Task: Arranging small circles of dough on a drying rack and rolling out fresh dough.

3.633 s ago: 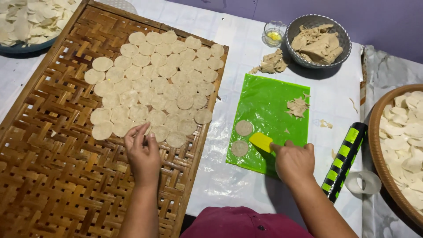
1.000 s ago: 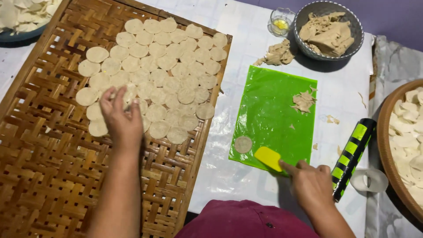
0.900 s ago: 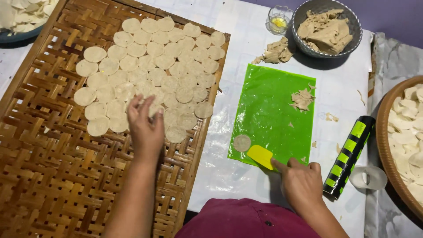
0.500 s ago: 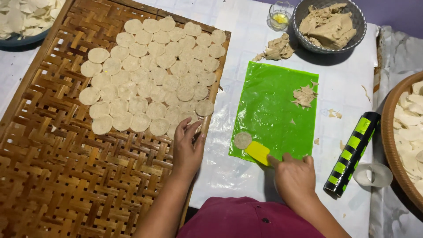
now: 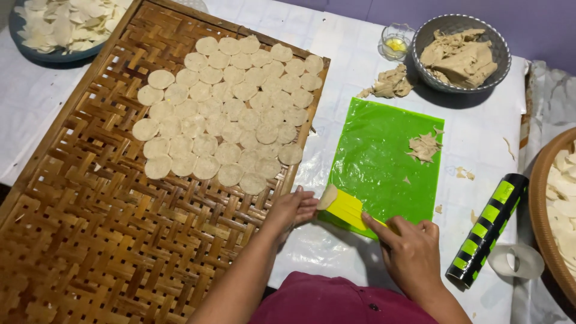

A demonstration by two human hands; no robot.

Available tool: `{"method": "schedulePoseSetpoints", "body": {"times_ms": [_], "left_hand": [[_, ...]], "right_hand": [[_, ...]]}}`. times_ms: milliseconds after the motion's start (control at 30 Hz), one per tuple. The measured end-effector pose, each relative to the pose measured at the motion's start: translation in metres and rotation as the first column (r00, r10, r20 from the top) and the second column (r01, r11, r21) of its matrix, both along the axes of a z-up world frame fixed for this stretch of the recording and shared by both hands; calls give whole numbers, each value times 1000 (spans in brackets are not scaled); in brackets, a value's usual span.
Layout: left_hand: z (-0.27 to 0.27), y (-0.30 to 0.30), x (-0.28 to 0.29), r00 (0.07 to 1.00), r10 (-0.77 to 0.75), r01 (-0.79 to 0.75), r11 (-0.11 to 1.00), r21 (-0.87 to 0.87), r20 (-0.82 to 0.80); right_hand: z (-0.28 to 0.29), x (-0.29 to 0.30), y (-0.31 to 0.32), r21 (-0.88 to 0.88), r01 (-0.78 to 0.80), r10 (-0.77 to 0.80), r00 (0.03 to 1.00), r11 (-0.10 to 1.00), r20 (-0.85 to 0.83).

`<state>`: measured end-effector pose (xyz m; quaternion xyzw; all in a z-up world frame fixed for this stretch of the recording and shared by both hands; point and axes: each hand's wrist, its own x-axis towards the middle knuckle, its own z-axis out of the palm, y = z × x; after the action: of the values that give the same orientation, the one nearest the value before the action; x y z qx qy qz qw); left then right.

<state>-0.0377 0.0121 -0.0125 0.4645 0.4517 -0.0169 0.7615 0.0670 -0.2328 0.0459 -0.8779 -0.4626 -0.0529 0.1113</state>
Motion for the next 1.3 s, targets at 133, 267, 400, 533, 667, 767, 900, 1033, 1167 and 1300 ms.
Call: {"method": "schedulePoseSetpoints", "body": {"times_ms": [133, 267, 400, 533, 667, 767, 900, 1033, 1167, 1300], "left_hand": [[-15, 3, -3, 972, 108, -48, 962, -271, 211], [-28, 7, -5, 971, 117, -85, 984, -157, 207], [6, -2, -4, 985, 93, -120, 974, 192, 143], [30, -4, -10, 993, 51, -88, 916, 391, 103], [57, 29, -25, 980, 194, -199, 919, 341, 49], [93, 78, -53, 935, 356, -322, 854, 408, -7], [107, 169, -101, 843, 537, -410, 639, 651, 3], [73, 270, -133, 790, 588, -474, 401, 784, 177], [61, 323, -131, 821, 516, -431, 281, 857, 244], [60, 342, -111, 868, 457, -384, 370, 846, 194]], "right_hand": [[4, 0, 0, 2, -38, 38, 999, 999, 8], [5, -1, 2, -44, -45, 48, 997, 998, 67], [1, -3, 8, -132, -2, 11, 998, 991, 64], [-3, -6, 18, -224, 50, -36, 997, 973, 68], [4, -5, 24, -422, 116, -152, 987, 899, -51], [4, -3, 20, -487, 175, -232, 971, 856, -60], [-26, 9, 2, -487, 240, -271, 962, 840, 6], [-57, 25, -8, -594, 254, -272, 960, 763, 61], [-82, 34, -15, -603, 278, -210, 960, 748, 182], [-101, 39, -22, -381, 253, -181, 959, 889, 216]]}}
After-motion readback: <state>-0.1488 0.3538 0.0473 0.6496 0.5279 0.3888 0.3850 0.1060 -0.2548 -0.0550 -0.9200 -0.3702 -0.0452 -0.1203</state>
